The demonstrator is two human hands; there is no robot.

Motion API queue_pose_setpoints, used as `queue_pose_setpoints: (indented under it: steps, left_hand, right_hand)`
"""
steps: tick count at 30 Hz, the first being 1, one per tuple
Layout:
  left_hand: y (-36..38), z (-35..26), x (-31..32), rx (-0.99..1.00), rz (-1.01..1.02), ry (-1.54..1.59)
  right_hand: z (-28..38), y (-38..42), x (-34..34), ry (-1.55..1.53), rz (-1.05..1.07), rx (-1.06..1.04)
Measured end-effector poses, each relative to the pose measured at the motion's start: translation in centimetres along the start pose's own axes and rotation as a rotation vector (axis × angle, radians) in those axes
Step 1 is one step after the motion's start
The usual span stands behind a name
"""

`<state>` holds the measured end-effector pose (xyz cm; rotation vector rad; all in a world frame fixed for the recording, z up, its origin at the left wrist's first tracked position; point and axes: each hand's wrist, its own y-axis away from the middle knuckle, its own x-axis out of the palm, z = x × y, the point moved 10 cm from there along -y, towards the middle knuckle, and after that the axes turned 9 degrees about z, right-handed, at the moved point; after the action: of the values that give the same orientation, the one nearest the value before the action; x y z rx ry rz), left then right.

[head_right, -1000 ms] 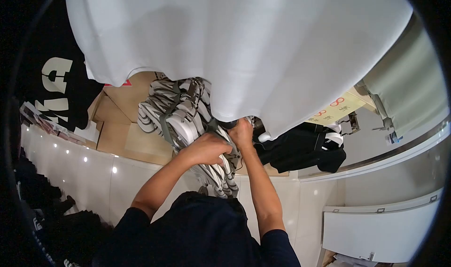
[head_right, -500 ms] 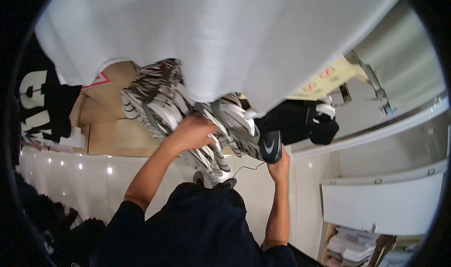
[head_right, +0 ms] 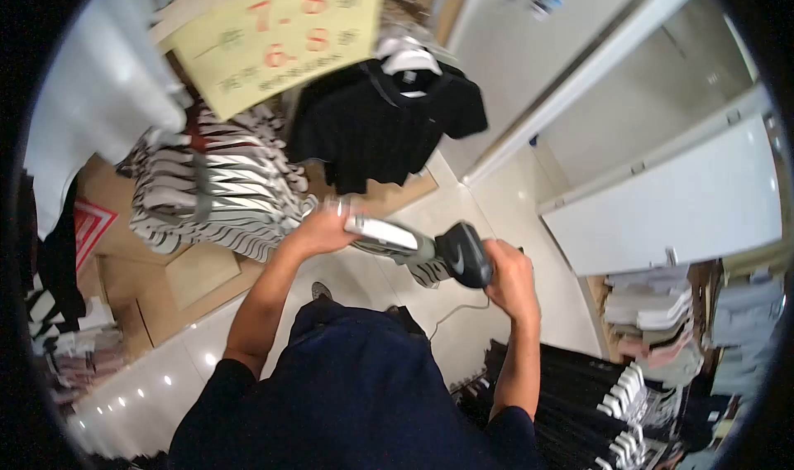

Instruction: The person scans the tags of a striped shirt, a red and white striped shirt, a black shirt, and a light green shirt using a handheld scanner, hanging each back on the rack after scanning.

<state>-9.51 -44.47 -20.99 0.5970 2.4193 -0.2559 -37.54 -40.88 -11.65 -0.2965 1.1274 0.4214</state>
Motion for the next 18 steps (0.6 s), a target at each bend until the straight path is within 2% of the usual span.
queue_pose_setpoints:
  steps: [1,3,4,5,6,7,9,13,15,18]
  left_hand:
    - [-1.0,-0.2,1.4,-0.030,-0.078,0.106]
    - [-2.1,-0.7,3.5,-0.054,-0.232,0.496]
    - [-2.2,-2.6,3.5,-0.089,-0.236,0.524]
    - [-2.2,-3.4,3.7,-0.121,-0.215,0.414]
    - [-2.2,-5.0,4.0,-0.120,-0.206,0.474]
    - [-1.9,-6.6,4.1,-0.123,-0.198,0.532]
    - [-1.0,-8.8,3.9,-0.157,-0.205,0.566]
    - [1.5,-10.7,2.6,-0.209,-0.299,0.510]
    - [2.7,-12.6,1.1,-0.215,-0.378,0.422]
    - [4.5,-16.4,-1.5,-0.173,-0.505,0.314]
  right_hand:
    - [-2.3,1.4,-1.1,-0.071,-0.084,0.034]
    - [-11.8,5.3,-1.1,-0.316,-0.175,0.231]
    - [-15.6,7.4,-1.5,-0.483,-0.269,0.327]
    - [-19.3,9.8,-1.3,-0.652,-0.362,0.416]
    - [-24.3,12.5,0.2,-0.835,-0.457,0.378]
    - [-24.4,14.1,-0.1,-1.063,-0.618,0.447]
    - [-30.4,17.7,5.3,-1.400,-0.758,0.513]
    - [-36.4,22.1,18.6,-1.725,-0.701,0.763]
    - [-37.1,22.4,23.7,-1.804,-0.679,0.796]
    - [-35.9,20.4,28.5,-1.793,-0.508,0.883]
